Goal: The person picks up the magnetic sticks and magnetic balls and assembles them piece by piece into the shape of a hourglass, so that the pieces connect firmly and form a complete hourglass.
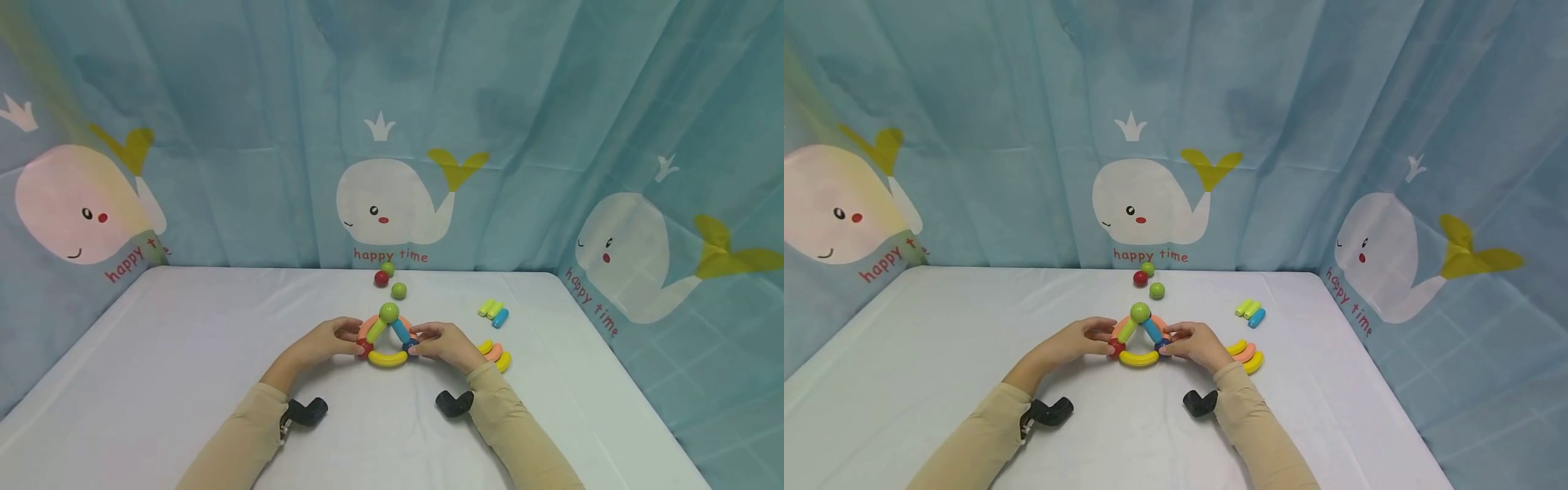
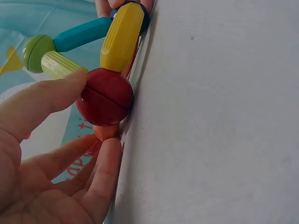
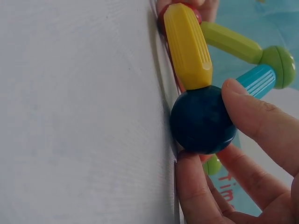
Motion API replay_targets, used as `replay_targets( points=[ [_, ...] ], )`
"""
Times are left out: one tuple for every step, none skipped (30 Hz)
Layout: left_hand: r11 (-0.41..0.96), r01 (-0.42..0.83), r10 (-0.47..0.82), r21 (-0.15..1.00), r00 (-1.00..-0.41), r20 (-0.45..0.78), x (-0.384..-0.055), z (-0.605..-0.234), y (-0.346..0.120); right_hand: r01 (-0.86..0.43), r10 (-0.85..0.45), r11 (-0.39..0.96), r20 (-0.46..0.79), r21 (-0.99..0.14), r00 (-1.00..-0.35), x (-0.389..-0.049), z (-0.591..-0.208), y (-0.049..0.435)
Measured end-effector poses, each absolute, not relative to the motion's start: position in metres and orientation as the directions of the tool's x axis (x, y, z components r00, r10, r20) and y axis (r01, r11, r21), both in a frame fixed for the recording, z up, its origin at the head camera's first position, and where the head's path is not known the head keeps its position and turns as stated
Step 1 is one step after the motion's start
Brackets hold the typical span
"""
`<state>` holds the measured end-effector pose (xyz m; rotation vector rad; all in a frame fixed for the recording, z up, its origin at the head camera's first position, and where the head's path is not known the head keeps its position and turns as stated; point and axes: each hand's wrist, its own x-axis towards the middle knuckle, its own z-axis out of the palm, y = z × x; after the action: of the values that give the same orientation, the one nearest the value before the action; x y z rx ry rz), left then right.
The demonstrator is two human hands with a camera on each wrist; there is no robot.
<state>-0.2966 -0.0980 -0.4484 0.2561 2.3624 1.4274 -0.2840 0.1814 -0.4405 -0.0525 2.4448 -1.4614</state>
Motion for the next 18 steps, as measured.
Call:
replay_targets(
  points=[
    [0.471, -0.033, 0.339, 0.882, -0.916, -0.216, -0.2964, -0.4486, -0.098, 0.119, -0.176, 0.482, -0.229, -0.868, -0.957, -0.2838, -0.4405, 0.1811],
    [0.47, -0.032, 0.339, 0.882, -0.916, -0.214, -0.2963, -0.4491, -0.0981, 0.119, -0.175, 0.48, -0.227, -0.869, -0.958, -0.2835, -0.4403, 0.1807],
    [0.47, -0.028, 0.344, 0.882, -0.915, -0.212, -0.2964, -0.4495, -0.0984, 0.12, -0.173, 0.478, -0.227, -0.87, -0.958, -0.2833, -0.4403, 0.1804],
    [0.47, -0.029, 0.342, 0.882, -0.915, -0.212, -0.2963, -0.4492, -0.0983, 0.118, -0.174, 0.475, -0.225, -0.872, -0.959, -0.2833, -0.4405, 0.1801],
    [0.467, -0.029, 0.343, 0.884, -0.916, -0.211, -0.2965, -0.4491, -0.0985, 0.121, -0.174, 0.468, -0.225, -0.875, -0.959, -0.2833, -0.4403, 0.1798],
    [0.468, -0.029, 0.339, 0.883, -0.917, -0.21, -0.2967, -0.4492, -0.0987, 0.125, -0.174, 0.459, -0.227, -0.88, -0.958, -0.2835, -0.4401, 0.1795],
    [0.469, -0.027, 0.338, 0.883, -0.918, -0.208, -0.2968, -0.4491, -0.0992, 0.129, -0.174, 0.452, -0.229, -0.882, -0.958, -0.2837, -0.44, 0.1793],
    [0.469, -0.025, 0.338, 0.883, -0.919, -0.206, -0.2968, -0.4492, -0.0998, 0.132, -0.174, 0.446, -0.231, -0.885, -0.957, -0.2841, -0.44, 0.1792],
    [0.47, -0.026, 0.335, 0.882, -0.919, -0.205, -0.2967, -0.4493, -0.1002, 0.135, -0.174, 0.442, -0.233, -0.887, -0.957, -0.2845, -0.4401, 0.1791],
    [0.47, -0.031, 0.33, 0.882, -0.921, -0.208, -0.2967, -0.4493, -0.1005, 0.139, -0.174, 0.436, -0.235, -0.889, -0.956, -0.2847, -0.4399, 0.179],
    [0.472, -0.035, 0.325, 0.881, -0.922, -0.211, -0.2967, -0.4495, -0.1008, 0.141, -0.174, 0.432, -0.236, -0.891, -0.956, -0.2847, -0.4397, 0.1788],
    [0.474, -0.04, 0.322, 0.88, -0.922, -0.215, -0.2966, -0.4497, -0.1011, 0.144, -0.175, 0.428, -0.238, -0.892, -0.955, -0.2846, -0.4393, 0.1786],
    [0.472, -0.045, 0.32, 0.881, -0.922, -0.218, -0.2965, -0.4496, -0.1012, 0.144, -0.176, 0.428, -0.239, -0.892, -0.955, -0.2846, -0.4391, 0.1785],
    [0.469, -0.052, 0.316, 0.882, -0.922, -0.223, -0.2962, -0.4494, -0.1011, 0.144, -0.176, 0.429, -0.239, -0.892, -0.955, -0.2844, -0.4388, 0.1785],
    [0.467, -0.058, 0.312, 0.882, -0.923, -0.227, -0.2961, -0.4495, -0.1008, 0.141, -0.176, 0.433, -0.237, -0.89, -0.955, -0.284, -0.4383, 0.1787],
    [0.463, -0.061, 0.314, 0.884, -0.922, -0.228, -0.2962, -0.4495, -0.1006, 0.134, -0.175, 0.441, -0.232, -0.887, -0.957, -0.2836, -0.438, 0.1793],
    [0.46, -0.061, 0.315, 0.886, -0.921, -0.228, -0.2961, -0.4495, -0.1002, 0.124, -0.17, 0.454, -0.223, -0.882, -0.96, -0.283, -0.4372, 0.1803],
    [0.455, -0.062, 0.318, 0.888, -0.921, -0.227, -0.2962, -0.4498, -0.0996, 0.12, -0.16, 0.461, -0.215, -0.88, -0.963, -0.2827, -0.4359, 0.1816]
  ],
)
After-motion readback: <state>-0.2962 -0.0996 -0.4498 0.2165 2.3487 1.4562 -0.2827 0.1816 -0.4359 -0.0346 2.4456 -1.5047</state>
